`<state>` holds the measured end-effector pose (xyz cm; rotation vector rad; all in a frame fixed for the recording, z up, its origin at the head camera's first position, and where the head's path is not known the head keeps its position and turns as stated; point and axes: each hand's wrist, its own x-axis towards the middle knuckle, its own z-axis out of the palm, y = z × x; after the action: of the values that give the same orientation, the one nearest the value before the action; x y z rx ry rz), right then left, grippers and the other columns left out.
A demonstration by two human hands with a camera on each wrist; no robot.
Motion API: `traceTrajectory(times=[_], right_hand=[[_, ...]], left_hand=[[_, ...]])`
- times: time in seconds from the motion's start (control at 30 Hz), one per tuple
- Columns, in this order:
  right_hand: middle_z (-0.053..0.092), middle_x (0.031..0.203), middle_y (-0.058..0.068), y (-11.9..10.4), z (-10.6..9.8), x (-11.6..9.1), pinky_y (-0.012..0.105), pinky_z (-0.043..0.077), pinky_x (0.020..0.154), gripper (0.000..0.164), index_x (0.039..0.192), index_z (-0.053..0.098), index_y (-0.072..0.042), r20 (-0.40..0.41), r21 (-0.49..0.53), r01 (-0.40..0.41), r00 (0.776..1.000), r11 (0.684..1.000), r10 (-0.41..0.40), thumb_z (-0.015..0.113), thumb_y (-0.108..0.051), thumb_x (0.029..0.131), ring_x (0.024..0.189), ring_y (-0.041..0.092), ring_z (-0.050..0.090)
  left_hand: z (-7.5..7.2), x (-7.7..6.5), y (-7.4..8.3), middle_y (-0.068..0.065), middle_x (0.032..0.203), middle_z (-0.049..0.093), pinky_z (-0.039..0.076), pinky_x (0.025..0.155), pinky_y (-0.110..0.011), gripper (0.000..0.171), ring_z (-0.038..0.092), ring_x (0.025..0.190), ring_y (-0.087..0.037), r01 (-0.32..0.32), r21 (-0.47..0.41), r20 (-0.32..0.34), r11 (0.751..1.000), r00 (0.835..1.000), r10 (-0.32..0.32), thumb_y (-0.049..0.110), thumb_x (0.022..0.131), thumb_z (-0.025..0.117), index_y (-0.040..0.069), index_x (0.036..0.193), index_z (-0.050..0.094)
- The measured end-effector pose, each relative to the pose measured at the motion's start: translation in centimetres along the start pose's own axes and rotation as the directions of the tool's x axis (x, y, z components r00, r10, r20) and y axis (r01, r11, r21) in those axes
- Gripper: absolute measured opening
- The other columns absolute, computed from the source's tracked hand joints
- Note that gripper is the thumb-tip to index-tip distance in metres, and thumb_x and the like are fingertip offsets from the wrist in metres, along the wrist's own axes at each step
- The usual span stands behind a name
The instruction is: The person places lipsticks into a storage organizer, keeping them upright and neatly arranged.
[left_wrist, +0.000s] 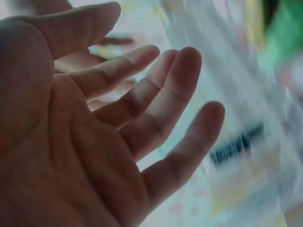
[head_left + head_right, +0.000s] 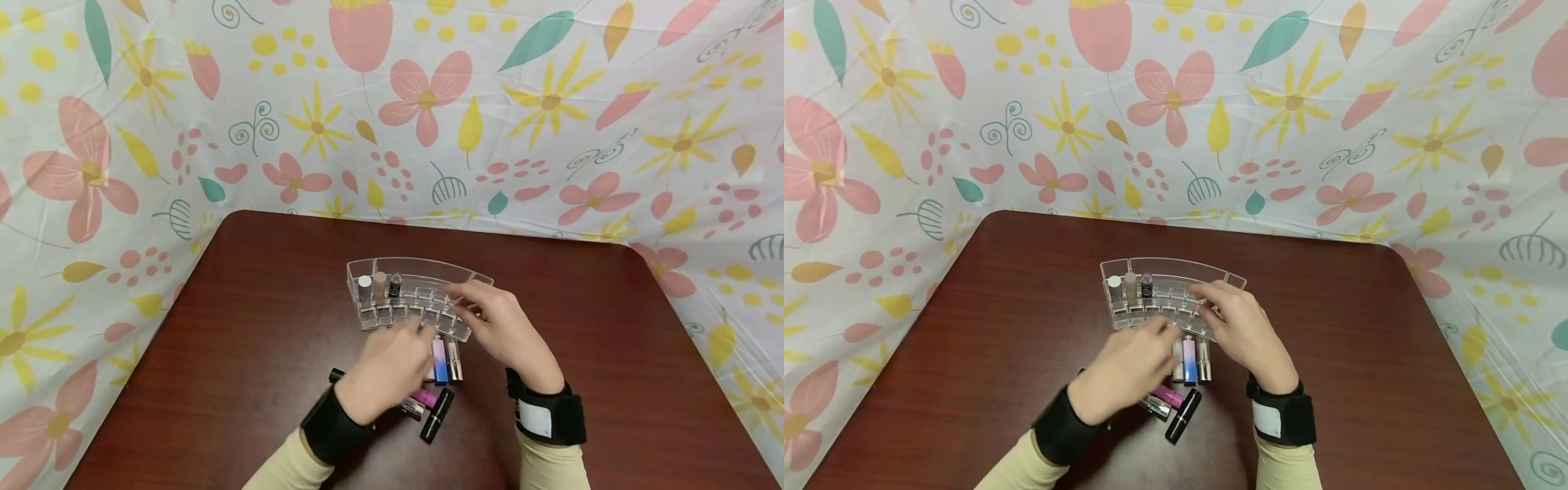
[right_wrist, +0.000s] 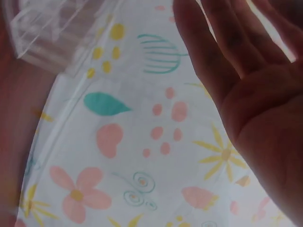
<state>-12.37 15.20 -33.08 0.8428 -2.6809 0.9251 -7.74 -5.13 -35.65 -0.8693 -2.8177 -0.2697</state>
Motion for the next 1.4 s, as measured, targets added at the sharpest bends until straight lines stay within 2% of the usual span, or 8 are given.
traceTrajectory(times=[0.1,0.23,0.37,0.53,0.7,0.93,1.1,1.4], right_hand=[[0.075,0.113,0.006,0.7,0.3,-0.6,0.036,0.059,0.076,0.034,0.118,0.074,-0.011,0.066,-0.02,-0.012,0.998,1.0,0.013,0.07,0.006,0.089,0.094,0.019,0.072],[0.074,0.115,0.006,1.5,0.7,-1.2,0.031,0.055,0.073,0.036,0.119,0.074,-0.014,0.168,-0.063,-0.046,0.984,0.997,0.056,0.066,0.007,0.091,0.091,0.018,0.068],[0.074,0.115,0.005,2.2,1.2,-1.9,0.026,0.049,0.069,0.037,0.119,0.074,-0.014,0.262,-0.103,-0.033,0.963,0.994,0.059,0.064,0.008,0.09,0.085,0.014,0.064],[0.072,0.11,0.003,3.1,1.7,-2.7,0.026,0.05,0.069,0.042,0.118,0.075,-0.013,0.334,-0.127,0.043,0.942,0.991,0.002,0.063,0.012,0.087,0.089,0.017,0.069],[0.071,0.104,0.002,3.8,2.2,-2.8,0.027,0.051,0.072,0.044,0.116,0.076,-0.016,0.345,-0.142,0.084,0.938,0.986,-0.031,0.061,0.013,0.086,0.09,0.017,0.069],[0.073,0.11,-0.001,3.7,3.0,-2.4,0.037,0.058,0.082,0.051,0.112,0.077,-0.018,0.354,-0.145,0.122,0.933,0.982,-0.064,0.058,0.017,0.081,0.102,0.016,0.071],[0.073,0.11,-0.003,3.5,3.3,-2.3,0.037,0.058,0.084,0.053,0.107,0.077,-0.02,0.372,-0.141,0.122,0.926,0.983,-0.061,0.058,0.019,0.076,0.101,0.014,0.07],[0.071,0.104,-0.001,3.4,3.3,-2.4,0.033,0.056,0.077,0.045,0.102,0.075,-0.017,0.4,-0.122,0.117,0.914,0.986,-0.059,0.063,0.017,0.076,0.094,0.015,0.069]], left_hand=[[1.2,-0.1,2.0,0.002,0.095,0.067,0.046,0.052,-0.028,0.03,0.064,0.075,-0.013,-0.048,0.101,-0.058,0.994,0.997,0.054,0.039,0.086,0.077,0.019,0.108,0.071],[2.9,-0.1,3.3,0.0,0.096,0.069,0.051,0.064,-0.038,0.033,0.067,0.085,-0.018,-0.038,0.236,-0.137,0.971,0.988,0.072,0.039,0.076,0.082,0.023,0.104,0.073],[4.0,0.0,4.0,-0.002,0.1,0.07,0.052,0.072,-0.037,0.029,0.07,0.098,-0.024,-0.033,0.267,-0.149,0.963,0.986,0.075,0.037,0.075,0.082,0.024,0.099,0.072],[4.9,0.1,5.0,0.002,0.096,0.068,0.051,0.068,-0.033,0.017,0.067,0.092,-0.019,-0.046,0.287,-0.158,0.957,0.983,0.094,0.035,0.081,0.078,0.026,0.094,0.07],[5.6,0.4,5.8,0.003,0.098,0.068,0.05,0.069,-0.033,0.018,0.064,0.091,-0.017,-0.052,0.306,-0.141,0.951,0.985,0.1,0.035,0.08,0.077,0.03,0.097,0.072],[6.5,0.6,6.1,0.0,0.103,0.069,0.054,0.084,-0.04,0.023,0.066,0.094,-0.019,-0.036,0.347,-0.154,0.937,0.984,0.094,0.032,0.089,0.067,0.032,0.111,0.074],[7.0,0.6,6.2,0.001,0.105,0.068,0.051,0.074,-0.035,0.021,0.064,0.094,-0.018,-0.042,0.388,-0.156,0.921,0.981,0.11,0.033,0.091,0.064,0.032,0.109,0.074],[7.5,0.6,6.4,0.002,0.105,0.067,0.05,0.072,-0.033,0.017,0.061,0.093,-0.016,-0.075,0.395,-0.131,0.916,0.982,0.137,0.032,0.09,0.065,0.027,0.102,0.076]])
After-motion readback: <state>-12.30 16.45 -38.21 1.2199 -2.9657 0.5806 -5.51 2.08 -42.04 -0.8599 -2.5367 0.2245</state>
